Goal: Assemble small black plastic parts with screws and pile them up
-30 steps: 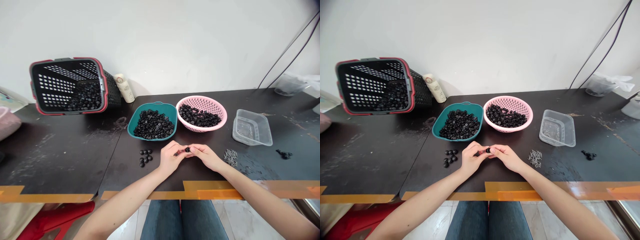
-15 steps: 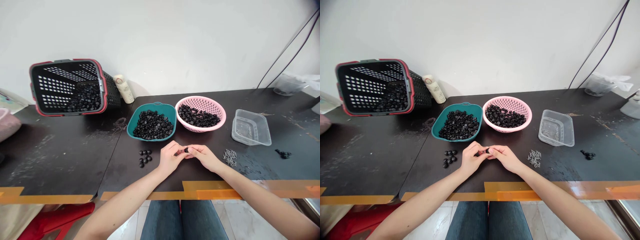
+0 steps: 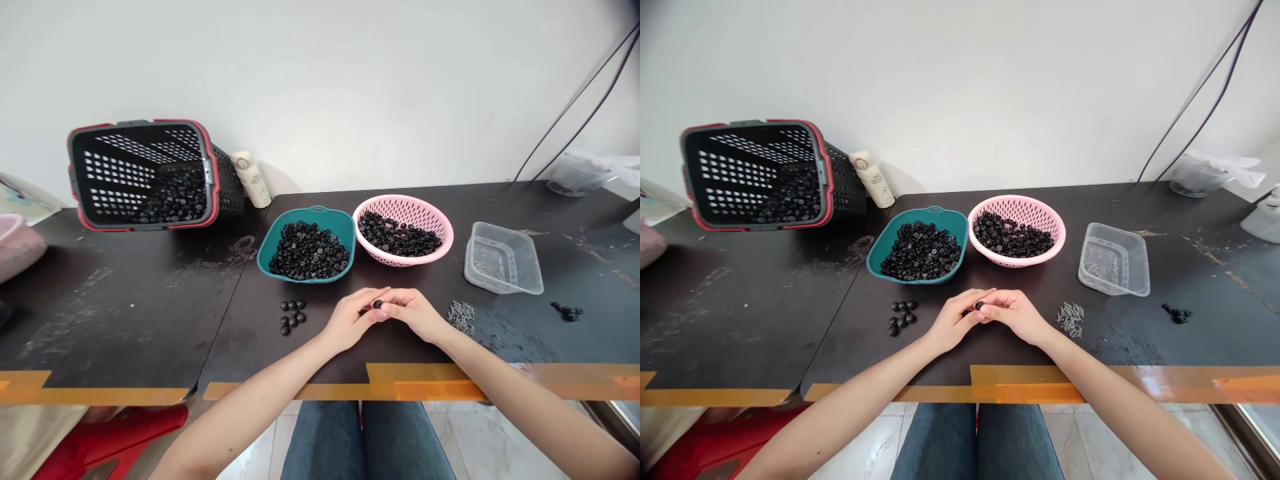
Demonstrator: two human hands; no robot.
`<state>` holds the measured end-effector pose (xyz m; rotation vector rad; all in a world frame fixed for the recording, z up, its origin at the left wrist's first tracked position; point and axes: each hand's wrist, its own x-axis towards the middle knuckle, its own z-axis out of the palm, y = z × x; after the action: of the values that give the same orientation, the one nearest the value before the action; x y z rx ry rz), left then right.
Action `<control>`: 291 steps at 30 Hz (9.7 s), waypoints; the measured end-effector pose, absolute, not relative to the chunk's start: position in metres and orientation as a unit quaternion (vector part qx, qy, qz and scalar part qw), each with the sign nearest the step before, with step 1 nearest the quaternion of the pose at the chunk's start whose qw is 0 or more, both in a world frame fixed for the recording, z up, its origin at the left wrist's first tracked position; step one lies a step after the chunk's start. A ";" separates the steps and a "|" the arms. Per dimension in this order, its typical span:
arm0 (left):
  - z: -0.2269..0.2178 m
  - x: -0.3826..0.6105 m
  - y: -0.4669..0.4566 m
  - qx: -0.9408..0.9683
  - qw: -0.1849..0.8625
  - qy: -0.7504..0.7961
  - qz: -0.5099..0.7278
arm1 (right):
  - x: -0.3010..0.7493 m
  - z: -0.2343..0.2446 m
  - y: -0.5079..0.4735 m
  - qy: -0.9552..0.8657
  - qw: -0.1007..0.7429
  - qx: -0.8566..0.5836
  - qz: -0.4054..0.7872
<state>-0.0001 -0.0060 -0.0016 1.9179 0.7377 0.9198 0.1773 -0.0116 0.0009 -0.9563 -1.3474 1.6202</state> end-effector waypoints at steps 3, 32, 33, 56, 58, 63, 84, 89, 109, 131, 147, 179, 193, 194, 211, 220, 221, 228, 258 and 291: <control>-0.002 -0.003 -0.006 0.794 0.390 0.301 0.357 | 0.178 -0.002 -0.011 -0.503 0.397 -0.366 0.674; -0.005 -0.004 -0.008 0.784 0.345 0.326 0.400 | 0.173 0.000 -0.016 -0.575 0.415 -0.402 0.579; -0.005 -0.004 -0.008 0.793 0.315 0.327 0.405 | 0.173 0.001 -0.015 -0.578 0.410 -0.400 0.582; 0.001 -0.118 -0.054 0.863 -0.071 0.442 0.232 | 0.200 0.006 -0.001 -0.713 0.317 -0.457 0.426; 0.008 -0.126 -0.057 0.861 -0.076 0.447 0.229 | 0.204 0.010 0.000 -0.705 0.327 -0.463 0.427; 0.041 -0.137 -0.034 0.847 -0.099 0.459 0.248 | 0.239 0.031 -0.001 -0.710 0.279 -0.508 0.399; 0.088 -0.084 0.092 0.801 0.006 0.598 -0.027 | 0.317 0.026 -0.019 -0.760 0.127 -0.578 0.269; 0.098 -0.066 0.053 0.823 0.085 0.540 0.156 | 0.313 0.018 -0.012 -0.779 0.089 -0.565 0.258; -0.008 0.007 0.018 0.528 0.702 0.330 0.346 | 0.281 0.045 -0.011 -0.587 0.309 -0.496 0.561; -0.009 0.003 0.016 0.428 0.730 0.319 0.428 | 0.177 0.011 0.006 -0.491 0.492 -0.438 0.570; -0.007 0.006 0.013 0.460 0.682 0.353 0.446 | 0.187 0.020 -0.005 -0.736 0.433 -0.436 0.284; -0.004 -0.001 0.014 0.371 0.776 0.312 0.404 | 0.207 0.066 0.040 -0.725 0.437 -0.508 0.158; -0.006 0.000 0.014 0.290 0.837 0.262 0.383 | 0.199 0.060 0.125 -0.843 0.049 -0.529 0.088; -0.006 0.000 0.013 0.288 0.838 0.258 0.384 | 0.199 0.060 0.125 -0.843 0.052 -0.528 0.091; 0.002 0.003 -0.010 0.587 0.441 0.413 0.538 | 0.177 0.029 0.007 -0.494 0.456 -0.422 0.608; 0.000 0.001 -0.008 0.697 0.215 0.413 0.545 | 0.173 0.007 0.006 -0.380 0.450 -0.371 0.718; -0.001 0.001 -0.007 0.706 0.193 0.412 0.543 | 0.173 0.007 0.006 -0.375 0.451 -0.370 0.720; -0.003 0.001 -0.006 0.726 0.164 0.415 0.523 | 0.174 0.008 0.006 -0.370 0.459 -0.370 0.718; -0.004 0.001 -0.005 0.726 0.147 0.443 0.505 | 0.170 0.002 0.006 -0.330 0.459 -0.385 0.729; -0.003 -0.001 -0.003 0.770 0.078 0.419 0.475 | 0.164 0.007 -0.001 -0.371 0.425 -0.392 0.727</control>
<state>-0.0014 -0.0035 -0.0032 2.3053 1.2556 1.4225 0.1645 -0.0006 0.0073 -0.9792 -0.9282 1.8177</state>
